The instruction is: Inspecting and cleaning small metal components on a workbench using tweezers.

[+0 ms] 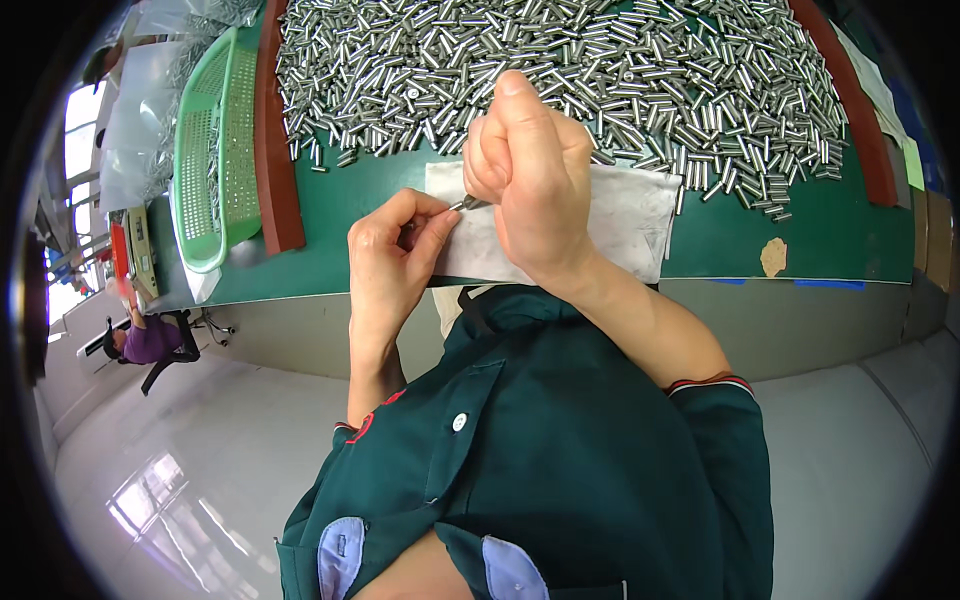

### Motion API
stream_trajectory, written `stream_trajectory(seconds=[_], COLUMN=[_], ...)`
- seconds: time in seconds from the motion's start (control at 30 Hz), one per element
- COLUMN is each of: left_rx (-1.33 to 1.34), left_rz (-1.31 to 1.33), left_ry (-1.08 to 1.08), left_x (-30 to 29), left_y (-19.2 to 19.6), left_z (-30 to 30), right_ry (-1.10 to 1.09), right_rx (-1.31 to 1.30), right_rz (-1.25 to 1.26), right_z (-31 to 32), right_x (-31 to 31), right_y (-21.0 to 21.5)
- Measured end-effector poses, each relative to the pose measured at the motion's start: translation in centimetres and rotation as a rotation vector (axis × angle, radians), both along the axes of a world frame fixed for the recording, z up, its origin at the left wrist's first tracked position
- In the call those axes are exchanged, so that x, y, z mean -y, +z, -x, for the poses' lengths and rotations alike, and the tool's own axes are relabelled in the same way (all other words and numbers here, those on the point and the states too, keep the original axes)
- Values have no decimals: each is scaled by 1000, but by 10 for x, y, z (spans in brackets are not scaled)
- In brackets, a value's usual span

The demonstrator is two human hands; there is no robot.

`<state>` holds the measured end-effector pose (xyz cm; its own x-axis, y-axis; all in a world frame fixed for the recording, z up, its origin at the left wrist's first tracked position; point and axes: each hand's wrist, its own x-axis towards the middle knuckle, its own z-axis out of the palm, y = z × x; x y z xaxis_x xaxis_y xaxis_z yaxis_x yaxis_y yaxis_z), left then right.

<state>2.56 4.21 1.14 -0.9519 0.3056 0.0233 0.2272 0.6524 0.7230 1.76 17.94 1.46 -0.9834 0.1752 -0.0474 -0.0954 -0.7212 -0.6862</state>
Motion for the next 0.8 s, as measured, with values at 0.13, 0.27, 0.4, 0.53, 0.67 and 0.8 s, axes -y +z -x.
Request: stream_trajectory(seconds=[0.13,0.27,0.4,0.53,0.67,0.8], left_rx=[-11,-19,-20,-26,-36,-30], left_rz=[-15,-24,-20,-41,-45,-60], left_ry=[14,20,20,31,26,27], left_x=[-1,-1,-1,-2,-1,-1], left_y=[1,0,0,0,-2,-2], left_z=[-1,0,0,-1,-1,0], right_ry=[2,3,3,1,2,-6], right_rx=[7,9,7,4,7,-7], right_rz=[6,12,21,5,-16,-92], right_z=[0,1,1,1,0,-1], right_x=[0,0,0,1,2,6], right_y=[1,1,0,0,0,0])
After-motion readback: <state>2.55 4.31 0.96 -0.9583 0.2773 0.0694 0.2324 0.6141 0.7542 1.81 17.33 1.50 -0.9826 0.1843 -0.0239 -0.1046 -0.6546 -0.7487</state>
